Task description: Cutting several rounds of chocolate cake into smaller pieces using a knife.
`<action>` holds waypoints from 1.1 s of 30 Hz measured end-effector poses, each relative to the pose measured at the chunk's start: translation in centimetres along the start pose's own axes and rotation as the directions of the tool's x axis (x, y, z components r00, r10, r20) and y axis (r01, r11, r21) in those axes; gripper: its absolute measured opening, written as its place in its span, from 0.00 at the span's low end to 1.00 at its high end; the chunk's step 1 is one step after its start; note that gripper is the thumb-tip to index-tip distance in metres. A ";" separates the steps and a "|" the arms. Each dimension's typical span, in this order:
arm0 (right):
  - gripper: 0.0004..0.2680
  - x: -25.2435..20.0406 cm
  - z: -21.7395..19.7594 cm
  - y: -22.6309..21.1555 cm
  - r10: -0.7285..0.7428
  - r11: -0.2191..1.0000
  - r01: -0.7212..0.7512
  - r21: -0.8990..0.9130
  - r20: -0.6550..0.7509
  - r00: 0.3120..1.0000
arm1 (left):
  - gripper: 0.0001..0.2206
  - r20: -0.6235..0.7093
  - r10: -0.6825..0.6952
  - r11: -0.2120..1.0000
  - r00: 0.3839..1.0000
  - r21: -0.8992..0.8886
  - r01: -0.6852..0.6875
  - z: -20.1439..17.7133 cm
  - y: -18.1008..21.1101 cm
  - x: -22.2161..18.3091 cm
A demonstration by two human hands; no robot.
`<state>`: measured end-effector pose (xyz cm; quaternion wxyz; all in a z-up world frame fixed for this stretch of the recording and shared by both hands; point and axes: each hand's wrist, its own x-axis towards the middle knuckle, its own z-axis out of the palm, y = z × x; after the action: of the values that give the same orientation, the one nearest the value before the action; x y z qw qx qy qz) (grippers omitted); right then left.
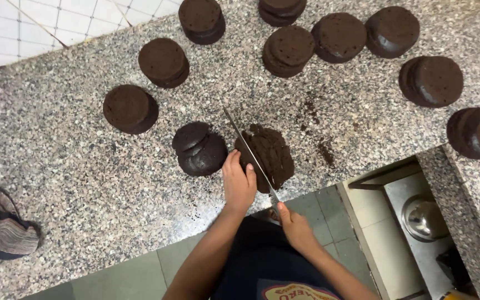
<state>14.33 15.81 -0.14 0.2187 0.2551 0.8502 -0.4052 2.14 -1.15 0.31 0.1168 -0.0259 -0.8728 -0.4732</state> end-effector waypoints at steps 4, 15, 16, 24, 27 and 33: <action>0.27 0.2 0.5 -0.9 0.013 0.987 -0.019 -0.159 -0.039 0.999 | 0.22 0.016 0.012 1.000 1.000 0.022 -0.012 0.2 -0.2 0.0; 0.27 1.9 1.1 -1.7 0.048 0.979 -0.037 -0.200 0.051 0.998 | 0.21 0.003 0.047 0.997 0.999 0.065 -0.047 0.5 -0.4 0.1; 0.27 1.9 1.0 -1.9 0.048 0.979 -0.037 -0.201 0.051 0.998 | 0.21 0.002 0.046 0.997 0.999 0.064 -0.046 0.5 -0.5 0.1; 0.29 0.3 -0.3 -4.0 0.125 0.968 -0.104 -0.228 0.080 0.989 | 0.22 0.024 0.026 0.988 0.999 0.153 -0.029 0.8 -0.7 0.0; 0.28 -0.2 -0.3 -3.1 0.121 0.968 -0.102 -0.228 0.070 0.990 | 0.22 0.014 0.022 0.990 1.000 0.140 -0.024 1.0 -0.7 0.0; 0.30 1.8 1.3 1.5 0.079 0.952 -0.051 -0.302 0.081 0.994 | 0.22 0.013 0.024 0.991 1.000 0.133 -0.025 1.2 -1.1 -0.3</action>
<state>14.07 16.10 -2.81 0.3068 0.2279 0.8820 -0.2756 2.00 -0.74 -1.27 0.1193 -0.0314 -0.9026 -0.4123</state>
